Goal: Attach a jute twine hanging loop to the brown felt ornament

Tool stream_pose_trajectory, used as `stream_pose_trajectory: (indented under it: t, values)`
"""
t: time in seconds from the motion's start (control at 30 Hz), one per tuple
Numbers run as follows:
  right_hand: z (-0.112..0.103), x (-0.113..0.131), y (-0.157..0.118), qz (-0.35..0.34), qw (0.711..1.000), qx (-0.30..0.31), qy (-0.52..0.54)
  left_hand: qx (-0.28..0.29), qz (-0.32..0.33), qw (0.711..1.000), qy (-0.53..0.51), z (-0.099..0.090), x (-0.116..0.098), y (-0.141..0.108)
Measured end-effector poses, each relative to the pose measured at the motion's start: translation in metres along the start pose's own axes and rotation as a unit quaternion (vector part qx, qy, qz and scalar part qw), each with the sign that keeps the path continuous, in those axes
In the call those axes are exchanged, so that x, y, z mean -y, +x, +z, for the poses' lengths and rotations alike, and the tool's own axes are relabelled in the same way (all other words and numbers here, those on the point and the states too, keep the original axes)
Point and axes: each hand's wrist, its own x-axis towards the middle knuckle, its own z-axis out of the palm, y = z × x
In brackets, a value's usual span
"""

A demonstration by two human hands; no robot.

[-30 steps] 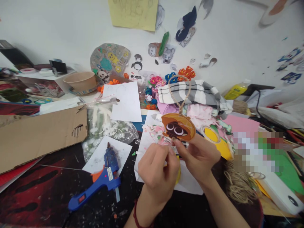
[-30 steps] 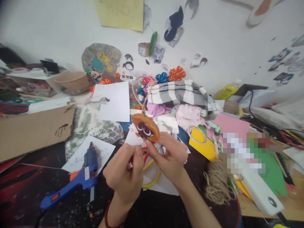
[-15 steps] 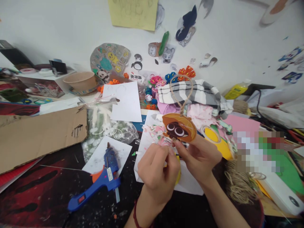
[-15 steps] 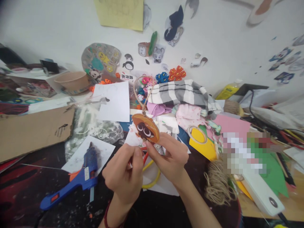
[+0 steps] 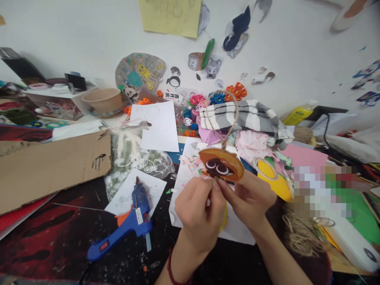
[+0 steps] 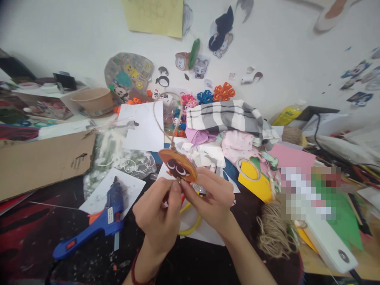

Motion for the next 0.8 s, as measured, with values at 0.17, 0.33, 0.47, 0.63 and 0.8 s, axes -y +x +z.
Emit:
stream_pose_trajectory:
  t: [0.17,0.33,0.47,0.63,0.8]
  values:
    - [0.0005,-0.0030,0.0012,0.013,0.999,-0.040,-0.011,-0.049,0.032,0.998,0.016,0.0004,-0.0002,-0.0031]
    - [-0.0009,-0.0031,0.0011,0.010,0.999,-0.041,-0.001,-0.043,0.038,0.998,0.014,0.0002,-0.0005,-0.0035]
    - [-0.0002,-0.0031,0.0003,0.010,0.999,-0.040,0.006,-0.027,0.033,0.999,0.033,0.0015,-0.0009,-0.0018]
    - [0.0009,-0.0033,0.0009,0.013,0.999,-0.037,-0.002,-0.039,0.043,0.998,0.024,0.0017,-0.0012,-0.0006]
    - [0.0002,-0.0035,0.0018,0.006,0.999,-0.033,-0.018,-0.032,0.041,0.998,0.023,0.0003,-0.0014,-0.0014]
